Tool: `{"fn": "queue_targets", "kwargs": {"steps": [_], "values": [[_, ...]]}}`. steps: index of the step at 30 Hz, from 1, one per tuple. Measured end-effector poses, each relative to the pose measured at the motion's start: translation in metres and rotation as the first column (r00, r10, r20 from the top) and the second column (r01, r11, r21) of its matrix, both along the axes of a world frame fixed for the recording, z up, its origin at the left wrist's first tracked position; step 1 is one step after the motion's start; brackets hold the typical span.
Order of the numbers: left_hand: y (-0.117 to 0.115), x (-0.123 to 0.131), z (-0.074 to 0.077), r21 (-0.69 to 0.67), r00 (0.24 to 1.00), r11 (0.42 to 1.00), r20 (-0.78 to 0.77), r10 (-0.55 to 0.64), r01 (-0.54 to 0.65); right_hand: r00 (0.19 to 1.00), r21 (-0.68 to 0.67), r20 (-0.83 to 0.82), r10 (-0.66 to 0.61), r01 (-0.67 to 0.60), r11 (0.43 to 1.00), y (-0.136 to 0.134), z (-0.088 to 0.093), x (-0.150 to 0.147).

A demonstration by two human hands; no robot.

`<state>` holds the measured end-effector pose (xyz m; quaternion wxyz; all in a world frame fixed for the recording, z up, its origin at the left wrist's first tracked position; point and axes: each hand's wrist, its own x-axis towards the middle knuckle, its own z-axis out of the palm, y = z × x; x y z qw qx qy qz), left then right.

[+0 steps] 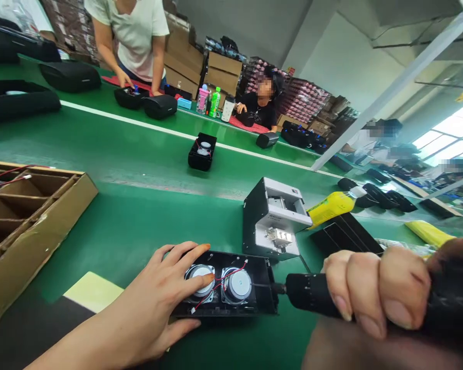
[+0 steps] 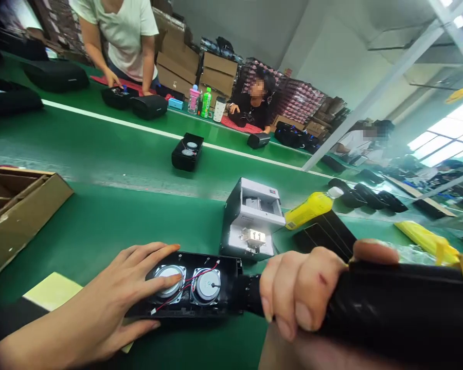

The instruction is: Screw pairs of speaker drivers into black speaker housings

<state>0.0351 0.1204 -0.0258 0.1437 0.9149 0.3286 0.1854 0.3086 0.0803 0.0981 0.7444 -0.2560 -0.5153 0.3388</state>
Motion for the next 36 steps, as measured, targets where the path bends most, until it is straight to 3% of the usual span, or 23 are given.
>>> {"fn": "queue_targets", "kwargs": {"steps": [3,7,11,19,25,30,33,36], "values": [[0.002,-0.001,0.002,-0.037,1.000,0.999,0.002,-0.019,0.019,0.999,0.062,-0.045,0.011,-0.008,0.998,-0.003,-0.023,-0.027],[0.003,0.001,0.004,-0.066,1.000,0.997,0.002,-0.026,0.026,0.998,0.024,-0.046,0.034,-0.033,0.999,-0.001,-0.058,-0.046],[0.003,0.002,0.005,-0.084,1.000,0.996,-0.007,-0.025,0.025,0.997,-0.009,-0.057,0.049,-0.049,0.999,0.002,-0.075,-0.050],[0.002,0.002,0.006,-0.083,1.000,0.996,-0.015,-0.022,0.020,0.988,0.005,0.040,0.150,-0.151,0.989,0.006,-0.084,-0.049],[0.003,0.002,0.010,-0.074,1.000,0.997,-0.018,-0.022,0.021,0.990,-0.031,0.018,0.143,-0.142,0.989,0.011,-0.087,-0.053],[0.002,0.001,0.009,-0.077,1.000,0.997,-0.014,-0.026,0.025,0.960,-0.150,0.047,0.276,-0.266,0.952,0.011,-0.092,-0.050],[0.002,0.002,0.008,-0.067,1.000,0.997,-0.010,-0.025,0.024,0.957,-0.253,0.036,0.287,-0.269,0.929,0.008,-0.090,-0.051],[0.001,0.002,0.008,-0.060,0.999,0.998,-0.021,-0.030,0.029,0.957,-0.267,0.048,0.287,-0.264,0.927,0.007,-0.083,-0.054]]}}
